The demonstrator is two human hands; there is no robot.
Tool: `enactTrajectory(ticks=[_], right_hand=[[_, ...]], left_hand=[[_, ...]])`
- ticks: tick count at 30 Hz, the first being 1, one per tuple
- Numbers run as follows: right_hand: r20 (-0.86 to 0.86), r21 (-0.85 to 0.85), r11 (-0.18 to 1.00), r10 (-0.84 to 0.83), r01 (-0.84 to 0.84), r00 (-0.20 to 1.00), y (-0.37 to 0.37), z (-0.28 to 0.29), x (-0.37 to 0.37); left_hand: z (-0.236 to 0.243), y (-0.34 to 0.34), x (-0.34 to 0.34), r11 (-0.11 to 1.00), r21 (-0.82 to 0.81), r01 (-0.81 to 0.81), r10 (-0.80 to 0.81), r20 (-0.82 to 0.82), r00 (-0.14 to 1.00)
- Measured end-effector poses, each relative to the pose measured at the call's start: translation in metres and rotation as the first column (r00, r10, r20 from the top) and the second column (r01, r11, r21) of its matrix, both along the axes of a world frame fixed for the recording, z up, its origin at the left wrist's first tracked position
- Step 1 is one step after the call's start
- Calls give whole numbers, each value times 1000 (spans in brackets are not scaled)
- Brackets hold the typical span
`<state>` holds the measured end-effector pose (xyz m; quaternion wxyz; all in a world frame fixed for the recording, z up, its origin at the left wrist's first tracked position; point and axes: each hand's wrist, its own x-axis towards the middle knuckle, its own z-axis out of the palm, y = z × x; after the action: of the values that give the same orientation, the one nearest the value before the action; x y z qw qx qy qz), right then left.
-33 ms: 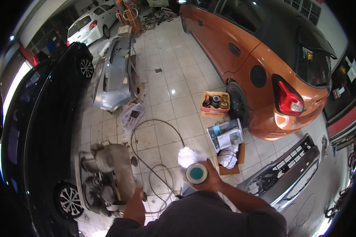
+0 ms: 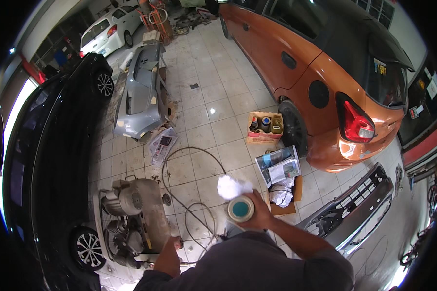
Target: The person walks through an auto repair shop, picks up a cloth and a can of liquid, then wipes the hood of a red car. They apply masking tape and newspaper to mask off areas around the hood and door handle, preparing the surface for painting.
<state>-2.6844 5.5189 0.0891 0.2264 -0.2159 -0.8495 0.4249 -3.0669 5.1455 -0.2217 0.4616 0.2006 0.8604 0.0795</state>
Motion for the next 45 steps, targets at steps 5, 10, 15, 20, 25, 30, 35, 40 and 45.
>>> enactTrajectory(ticks=[5,10,15,20,25,30,35,40,45], right_hand=[[-76,73,995,-57,62,995,163,79,-149],[-255,143,989,67,-31,965,308,76,-323],[-307,9,998,59,-59,950,433,60,-468],[-106,-59,998,-29,23,994,560,73,-533],[-76,-123,959,-267,257,961,705,38,-567],[-34,-137,861,-499,491,866,882,1,-634],[-39,-20,927,-375,374,926,1088,29,-773],[-123,75,971,-217,227,968,1282,72,-966],[-247,17,989,-139,148,959,1413,65,-1133]], left_hand=[[3,-68,28,965,-24,262,-263,-41,964],[64,87,-91,975,-168,-147,168,113,979],[29,256,-212,977,-183,-112,145,177,973],[-39,474,-410,982,-43,184,-176,133,975],[77,793,-710,926,297,234,-48,-524,851],[121,1020,-793,783,585,-212,293,-46,955],[82,1037,-742,979,158,-131,130,17,991],[52,1012,-715,990,-140,6,-15,-65,998],[80,1154,-853,931,-274,-243,301,192,934]])
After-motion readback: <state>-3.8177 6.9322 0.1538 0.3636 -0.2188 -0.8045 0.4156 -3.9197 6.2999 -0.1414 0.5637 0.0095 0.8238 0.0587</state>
